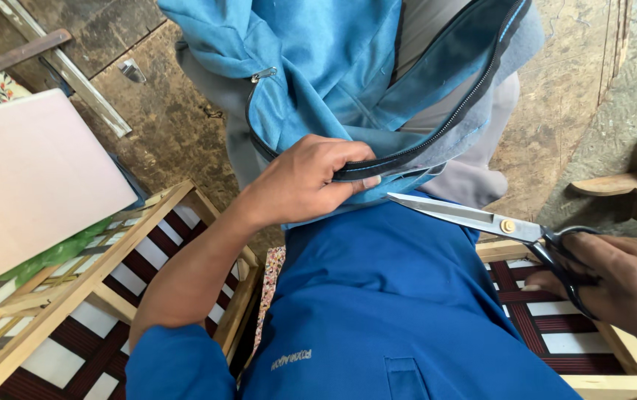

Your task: The person sits on the floor and uses shears to cut along the seam of a gray and blue fabric item. They adjust the fabric with both hands and continue cutting along the edge.

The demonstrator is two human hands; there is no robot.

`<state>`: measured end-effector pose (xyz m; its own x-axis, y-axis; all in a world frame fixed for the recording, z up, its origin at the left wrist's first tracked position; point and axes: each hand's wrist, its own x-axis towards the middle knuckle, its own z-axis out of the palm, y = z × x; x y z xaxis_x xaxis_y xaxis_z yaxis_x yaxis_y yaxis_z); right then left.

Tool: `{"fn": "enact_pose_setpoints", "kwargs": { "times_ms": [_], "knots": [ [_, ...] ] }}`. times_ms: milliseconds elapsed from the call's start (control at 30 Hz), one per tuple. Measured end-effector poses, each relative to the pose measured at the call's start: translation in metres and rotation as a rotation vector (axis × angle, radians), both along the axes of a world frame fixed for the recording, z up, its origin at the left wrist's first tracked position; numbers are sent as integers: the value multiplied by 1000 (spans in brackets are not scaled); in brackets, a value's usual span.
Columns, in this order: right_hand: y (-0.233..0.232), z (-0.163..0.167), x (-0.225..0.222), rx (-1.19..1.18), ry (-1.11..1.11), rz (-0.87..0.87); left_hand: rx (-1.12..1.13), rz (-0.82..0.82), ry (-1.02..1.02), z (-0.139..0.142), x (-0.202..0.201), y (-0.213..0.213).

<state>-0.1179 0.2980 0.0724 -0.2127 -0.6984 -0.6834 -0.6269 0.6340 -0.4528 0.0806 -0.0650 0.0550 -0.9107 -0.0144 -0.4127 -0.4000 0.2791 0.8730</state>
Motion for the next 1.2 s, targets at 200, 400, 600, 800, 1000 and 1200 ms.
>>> {"fn": "enact_pose_setpoints", "kwargs": {
  "times_ms": [200,400,600,800,1000,1200],
  "knots": [
    [-24,6,-8,-18,9,69,6,-27,-40,0,2,-1],
    [-29,9,-12,-2,-56,79,16,-72,50,-1,1,0],
    [-28,7,-15,1,-87,79,9,-80,51,-4,1,1],
    [-27,3,-14,-16,-49,85,36,-61,93,-5,2,1],
    [-27,-1,-16,44,-41,142,38,-70,76,-4,0,2],
    [-21,-5,-14,91,11,146,74,-73,99,-3,-1,0]
  ]
}}
